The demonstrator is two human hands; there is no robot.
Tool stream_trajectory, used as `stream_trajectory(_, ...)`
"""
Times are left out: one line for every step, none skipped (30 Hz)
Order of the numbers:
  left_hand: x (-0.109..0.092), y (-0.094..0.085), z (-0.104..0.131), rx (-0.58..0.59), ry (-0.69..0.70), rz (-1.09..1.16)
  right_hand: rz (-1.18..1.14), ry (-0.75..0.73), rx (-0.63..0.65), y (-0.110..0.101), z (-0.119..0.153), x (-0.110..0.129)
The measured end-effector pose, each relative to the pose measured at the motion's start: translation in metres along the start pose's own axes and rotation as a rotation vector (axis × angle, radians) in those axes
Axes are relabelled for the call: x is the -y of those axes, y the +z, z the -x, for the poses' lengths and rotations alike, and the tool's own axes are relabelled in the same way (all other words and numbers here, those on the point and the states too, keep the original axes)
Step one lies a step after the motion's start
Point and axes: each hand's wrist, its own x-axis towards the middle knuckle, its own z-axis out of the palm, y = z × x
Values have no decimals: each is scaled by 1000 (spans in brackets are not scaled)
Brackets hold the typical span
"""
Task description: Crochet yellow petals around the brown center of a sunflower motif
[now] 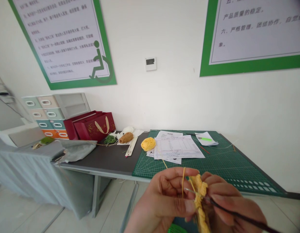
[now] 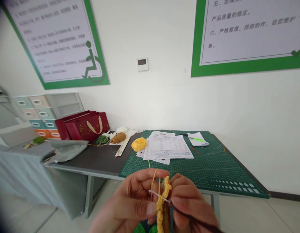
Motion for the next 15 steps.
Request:
stream_trajectory(-1, 0, 0, -5, 11, -2, -91, 69, -1, 4, -4, 2)
stream_trajectory(-2, -1, 0, -11, 18, -3, -162, 129, 1, 7, -8, 4)
stream_trajectory(-2, -2, 0, -14, 16, -4, -213, 211, 21, 9, -11, 6)
stream_trajectory(-3, -2, 0, -13, 9, -2, -251, 284, 38, 10, -14, 8)
stream_trajectory(-4, -3, 1, -11, 2, 2, -280, 348, 52, 10, -15, 10)
stream_trajectory(-5, -3, 2, -11, -1, 3, -302, 408, 62, 9, -16, 12)
stream_trajectory(-5, -3, 3, -17, 1, -6, -325, 461, 73, 9, -15, 12)
stream_trajectory(-6, -3, 4, -31, 15, -24, -342, 512, 85, 8, -15, 13)
stream_trajectory(-6, -2, 6, -48, 36, -52, -354, 554, 96, 8, -14, 13)
stream_trajectory(-6, 0, 7, -65, 65, -86, -358, 583, 106, 8, -13, 12)
stream_trajectory(-6, 2, 8, -82, 98, -124, -353, 594, 109, 9, -12, 11)
stream_trajectory(-5, 4, 9, -98, 137, -157, -339, 585, 116, 10, -12, 11)
stream_trajectory(-4, 6, 10, -108, 174, -181, -310, 559, 127, 10, -11, 10)
stream_trajectory(-3, 7, 10, -114, 204, -199, -263, 515, 141, 11, -11, 9)
stream_trajectory(-2, 9, 10, -118, 230, -212, -196, 461, 158, 11, -11, 9)
